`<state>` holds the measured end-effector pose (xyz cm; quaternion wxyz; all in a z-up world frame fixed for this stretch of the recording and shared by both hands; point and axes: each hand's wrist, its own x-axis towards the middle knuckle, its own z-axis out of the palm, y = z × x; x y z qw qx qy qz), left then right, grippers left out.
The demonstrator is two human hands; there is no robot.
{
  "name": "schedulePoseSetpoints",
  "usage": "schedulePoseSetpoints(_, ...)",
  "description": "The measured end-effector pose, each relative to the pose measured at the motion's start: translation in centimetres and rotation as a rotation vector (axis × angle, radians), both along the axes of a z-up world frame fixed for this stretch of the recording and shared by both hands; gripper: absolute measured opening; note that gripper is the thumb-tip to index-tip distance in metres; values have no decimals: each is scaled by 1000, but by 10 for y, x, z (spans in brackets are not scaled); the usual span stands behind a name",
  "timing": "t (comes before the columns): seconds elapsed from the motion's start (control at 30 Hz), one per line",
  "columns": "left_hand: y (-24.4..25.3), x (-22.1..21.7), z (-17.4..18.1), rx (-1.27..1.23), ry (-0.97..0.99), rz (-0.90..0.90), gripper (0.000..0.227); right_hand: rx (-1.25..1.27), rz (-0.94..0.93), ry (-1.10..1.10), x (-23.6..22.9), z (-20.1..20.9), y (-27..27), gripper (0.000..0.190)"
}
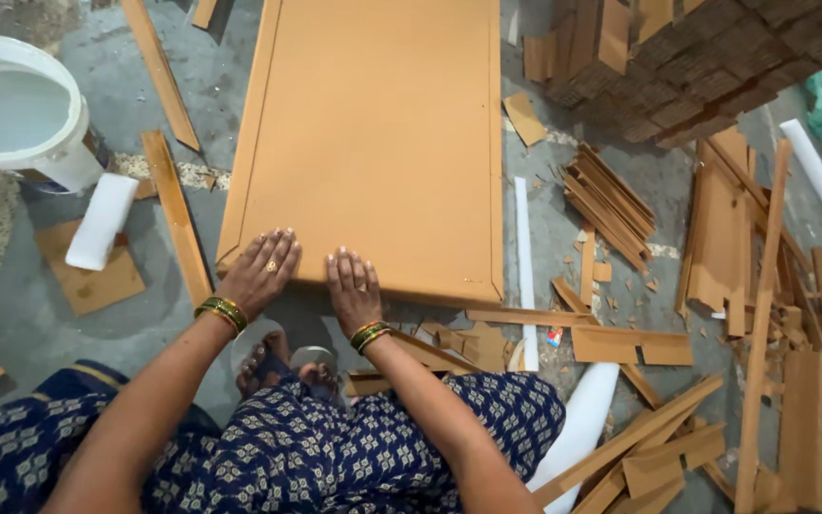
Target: The person sits on the floor and repeatedly presses down on the edges of a large rectangular wooden board to secure its frame. The person then picks up a thin wooden strip and applies a white substance from a bottle onto it.
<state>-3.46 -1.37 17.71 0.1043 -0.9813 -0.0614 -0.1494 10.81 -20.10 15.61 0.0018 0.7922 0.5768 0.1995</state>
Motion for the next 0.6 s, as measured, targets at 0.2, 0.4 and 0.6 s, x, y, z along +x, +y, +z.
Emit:
schedulePoseSetpoints(0.2, 13, -14, -4, 104, 53, 73, 57, -35, 69, -108, -28, 5, 31, 64)
schedulePoseSetpoints(0.4, 22, -20, -13, 51, 10, 31, 57, 84, 80, -34, -40, -8, 61, 52)
schedulePoseSetpoints(0.6, 18, -20, -26, -139, -111, 45, 56, 84, 80, -27, -36, -17, 59, 51)
